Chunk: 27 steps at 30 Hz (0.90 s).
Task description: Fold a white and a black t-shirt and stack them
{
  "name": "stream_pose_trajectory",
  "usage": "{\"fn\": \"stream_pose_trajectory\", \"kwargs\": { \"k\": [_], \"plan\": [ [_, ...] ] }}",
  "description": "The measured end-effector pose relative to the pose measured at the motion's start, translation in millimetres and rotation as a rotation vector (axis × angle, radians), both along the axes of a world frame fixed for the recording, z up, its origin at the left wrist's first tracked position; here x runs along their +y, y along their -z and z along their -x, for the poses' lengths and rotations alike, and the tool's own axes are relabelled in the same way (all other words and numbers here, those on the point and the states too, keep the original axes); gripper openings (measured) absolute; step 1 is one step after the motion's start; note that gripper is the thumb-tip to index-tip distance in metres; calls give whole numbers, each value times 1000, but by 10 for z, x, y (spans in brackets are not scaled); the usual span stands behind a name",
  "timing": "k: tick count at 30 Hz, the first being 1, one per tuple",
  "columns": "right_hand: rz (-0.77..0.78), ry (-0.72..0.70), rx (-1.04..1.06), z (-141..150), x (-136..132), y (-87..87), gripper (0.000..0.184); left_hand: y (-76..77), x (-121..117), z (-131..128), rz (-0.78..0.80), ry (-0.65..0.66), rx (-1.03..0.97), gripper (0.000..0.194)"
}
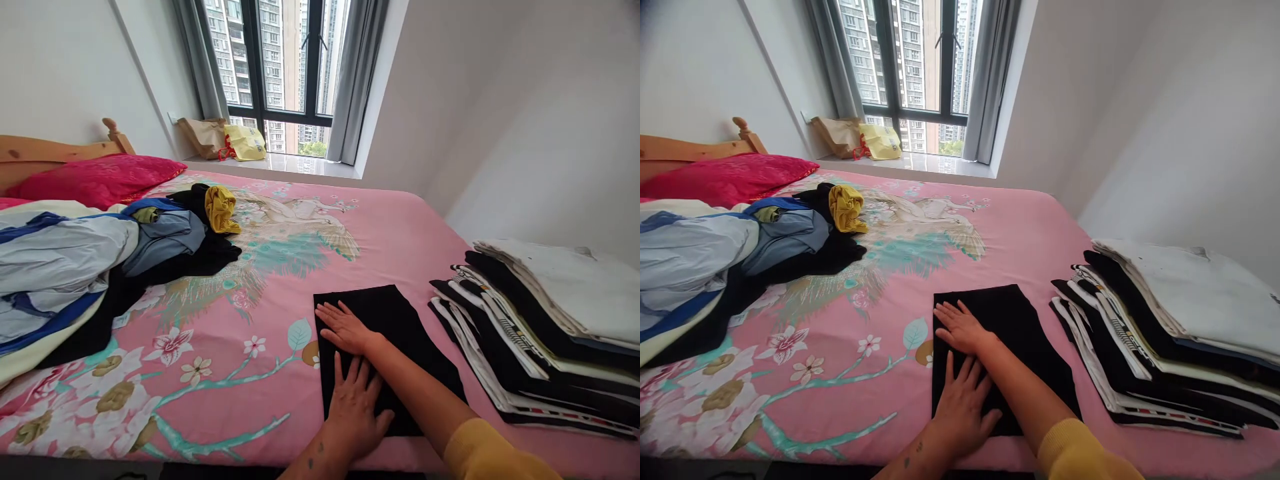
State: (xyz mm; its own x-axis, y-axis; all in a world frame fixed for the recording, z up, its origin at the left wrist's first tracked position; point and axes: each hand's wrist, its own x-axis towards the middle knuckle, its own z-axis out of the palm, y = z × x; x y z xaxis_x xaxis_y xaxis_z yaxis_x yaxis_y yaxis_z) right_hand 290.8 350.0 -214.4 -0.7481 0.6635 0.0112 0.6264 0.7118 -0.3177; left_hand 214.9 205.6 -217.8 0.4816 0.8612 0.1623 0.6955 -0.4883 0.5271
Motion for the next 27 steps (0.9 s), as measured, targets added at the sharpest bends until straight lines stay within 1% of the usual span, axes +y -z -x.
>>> {"fn": "stream_pose_trajectory", "kwargs": {
  "k": [4,6,7,8,11,12,13,15,18,20,22,24,25,26,27],
  "plan": [
    [115,205,-139,200,452,35,62,-39,-4,21,25,30,4,67],
    [153,265,-153,267,619,6,65,-34,-44,56,30,2,-5,67],
    [166,277,-156,276,683,-16,65,-21,-80,87,35,-50,-11,69],
    [179,280,-160,268,735,-42,64,-3,-127,129,45,-130,-17,71],
    [233,287,-185,172,843,-123,61,48,-295,312,114,-459,-48,75],
    [251,298,-199,136,870,-149,63,51,-342,379,152,-544,-78,74],
    [270,314,-215,109,895,-174,64,46,-375,440,201,-603,-126,74],
    [312,347,-254,96,943,-223,68,14,-395,526,345,-657,-280,71],
    [391,352,-304,164,1006,-306,68,-29,-343,540,612,-618,-592,59],
    [431,329,-321,216,1028,-377,61,-27,-305,498,705,-560,-743,46],
    [450,307,-318,220,1033,-481,49,-12,-278,459,752,-519,-862,38],
    [446,292,-284,149,1037,-647,38,-29,-229,467,839,-461,-981,33],
    [432,288,-254,83,1047,-765,36,-71,-177,499,877,-424,-1032,31],
    [407,290,-215,-4,1066,-910,36,-146,-97,555,885,-391,-1064,29],
    [371,300,-170,-107,1094,-1084,37,-262,14,635,855,-368,-1068,25]
  ]
}}
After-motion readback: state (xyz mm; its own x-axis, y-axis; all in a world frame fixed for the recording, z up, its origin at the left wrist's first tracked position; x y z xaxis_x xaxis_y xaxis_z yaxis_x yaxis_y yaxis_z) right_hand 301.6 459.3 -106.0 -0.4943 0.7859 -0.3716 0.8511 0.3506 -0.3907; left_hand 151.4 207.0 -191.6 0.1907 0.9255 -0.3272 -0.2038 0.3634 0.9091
